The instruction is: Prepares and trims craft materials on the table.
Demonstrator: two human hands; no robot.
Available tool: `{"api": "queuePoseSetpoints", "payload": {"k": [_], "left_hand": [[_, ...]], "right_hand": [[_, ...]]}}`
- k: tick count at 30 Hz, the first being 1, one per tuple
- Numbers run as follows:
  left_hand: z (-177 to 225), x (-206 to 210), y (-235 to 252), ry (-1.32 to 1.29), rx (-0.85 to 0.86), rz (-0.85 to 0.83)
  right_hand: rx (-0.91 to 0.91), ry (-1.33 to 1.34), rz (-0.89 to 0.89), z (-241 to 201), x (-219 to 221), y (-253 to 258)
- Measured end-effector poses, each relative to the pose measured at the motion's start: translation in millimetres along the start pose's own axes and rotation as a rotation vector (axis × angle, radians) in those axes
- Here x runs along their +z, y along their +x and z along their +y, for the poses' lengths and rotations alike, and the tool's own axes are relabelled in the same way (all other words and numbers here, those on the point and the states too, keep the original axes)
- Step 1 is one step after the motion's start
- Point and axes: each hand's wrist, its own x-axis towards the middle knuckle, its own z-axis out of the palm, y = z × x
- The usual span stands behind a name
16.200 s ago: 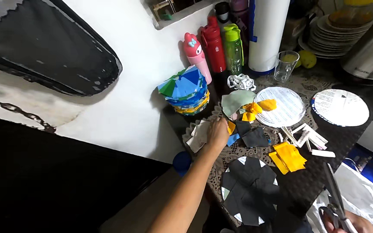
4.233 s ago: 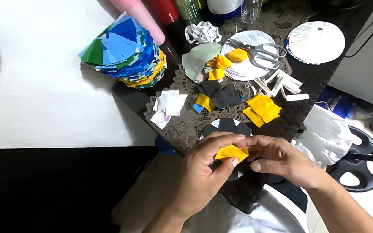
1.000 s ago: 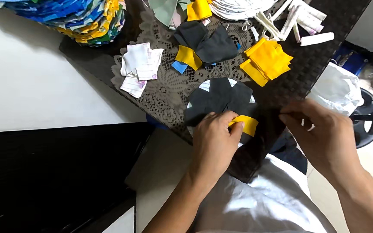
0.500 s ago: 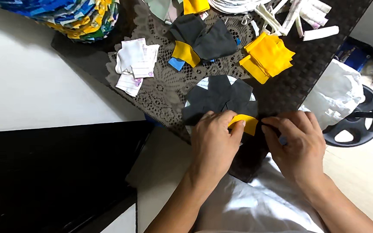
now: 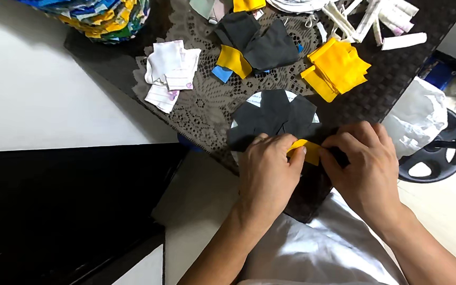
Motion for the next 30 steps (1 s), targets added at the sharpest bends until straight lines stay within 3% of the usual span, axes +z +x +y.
{"api": "queuePoseSetpoints", "payload": {"k": [8, 14, 22, 30], "left_hand": [[1, -2, 1, 0.026, 0.001, -0.022], [2, -1, 2, 0.042, 0.006, -0.017], [2, -2, 4, 0.05, -0.001, -0.043], [2, -2, 5, 0.067, 0.02, -0.031]], "right_hand": [[0.019, 0.026, -0.042, 1, -5, 5], [0.027, 0.182, 0.063, 12, -14, -5], [-0.164, 0.145, 0.207, 28, 1, -51], [-0.294, 0.1, 0.225, 16, 9, -43]]}}
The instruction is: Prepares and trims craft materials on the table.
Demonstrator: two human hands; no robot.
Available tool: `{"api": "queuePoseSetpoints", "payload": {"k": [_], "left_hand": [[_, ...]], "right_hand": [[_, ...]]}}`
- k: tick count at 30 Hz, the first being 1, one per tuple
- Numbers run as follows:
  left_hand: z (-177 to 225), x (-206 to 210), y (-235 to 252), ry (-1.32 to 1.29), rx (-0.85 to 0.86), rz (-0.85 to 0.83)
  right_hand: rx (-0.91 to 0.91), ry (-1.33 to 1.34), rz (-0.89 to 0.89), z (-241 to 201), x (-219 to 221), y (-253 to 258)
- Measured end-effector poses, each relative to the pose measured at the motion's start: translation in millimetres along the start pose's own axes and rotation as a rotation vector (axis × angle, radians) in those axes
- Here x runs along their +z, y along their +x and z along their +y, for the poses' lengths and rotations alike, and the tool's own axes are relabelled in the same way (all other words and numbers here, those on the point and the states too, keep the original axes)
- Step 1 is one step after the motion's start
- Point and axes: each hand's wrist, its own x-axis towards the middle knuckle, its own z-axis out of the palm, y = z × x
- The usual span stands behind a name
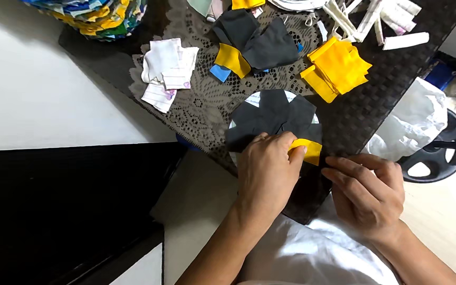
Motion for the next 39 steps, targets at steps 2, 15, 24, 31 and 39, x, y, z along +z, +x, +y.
{"api": "queuePoseSetpoints", "payload": {"k": [2, 15, 24, 31, 39], "left_hand": [[1, 0, 0, 0.007, 0.001, -0.006], [-1, -6, 1, -0.032, -0.06, -0.061], [-14, -17, 0, 0.078, -0.151, -0.017], [-21, -5, 2, 0.01, 0.093, 0.078], [-16, 17, 12, 0.085, 0.093, 0.016]], "right_hand": [[-0.019, -0.005, -0.003, 1, 2, 4], [-0.061, -0.09, -0.029, 7, 13, 10], [-0.085, -0.114, -0.036, 7, 13, 12], [0.042, 0.044, -0.013, 7, 6, 10], [0.31, 0.143, 0.116, 35, -20, -14]]}}
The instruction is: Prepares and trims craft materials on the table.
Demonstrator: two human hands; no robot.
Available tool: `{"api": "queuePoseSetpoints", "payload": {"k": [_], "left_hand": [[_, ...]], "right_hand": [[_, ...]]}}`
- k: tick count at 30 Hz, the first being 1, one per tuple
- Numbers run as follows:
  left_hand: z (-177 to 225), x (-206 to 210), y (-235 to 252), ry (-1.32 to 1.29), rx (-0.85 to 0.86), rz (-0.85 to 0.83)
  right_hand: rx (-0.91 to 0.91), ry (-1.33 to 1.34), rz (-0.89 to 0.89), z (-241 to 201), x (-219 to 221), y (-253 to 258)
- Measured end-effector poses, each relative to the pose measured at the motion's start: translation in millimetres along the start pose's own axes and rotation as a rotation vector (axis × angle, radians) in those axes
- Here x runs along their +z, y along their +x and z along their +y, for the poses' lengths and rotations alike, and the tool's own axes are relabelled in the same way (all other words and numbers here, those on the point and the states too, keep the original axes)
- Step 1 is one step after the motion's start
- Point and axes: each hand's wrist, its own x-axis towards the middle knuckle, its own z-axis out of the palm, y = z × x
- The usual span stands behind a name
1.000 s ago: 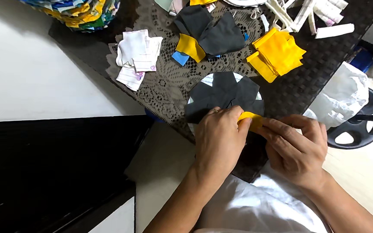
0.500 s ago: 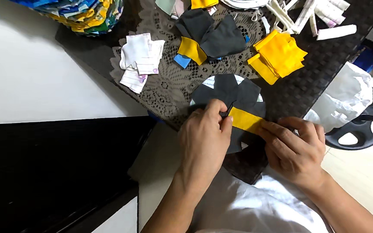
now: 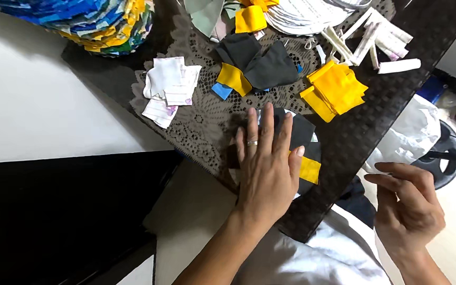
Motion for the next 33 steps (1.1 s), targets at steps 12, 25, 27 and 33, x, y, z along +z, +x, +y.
{"api": "queuePoseSetpoints", "payload": {"k": [12, 25, 27, 33], "left_hand": [[-10, 16, 1, 0.149, 0.172, -0.089], [-44, 3, 13, 0.109, 0.515, -0.193], [-42, 1, 13, 0.083, 0.494, -0.193], [-1, -45, -10, -0.555, 0.394, -0.144]], "right_hand": [[0.039, 0.001, -0.002, 10, 5, -9], [-0.272, -0.37, -0.229, -9, 23, 118], [-0.307, -0.394, -0.342, -9, 29, 140], [-0.459, -0.474, -0.572, -11, 33, 171]]}}
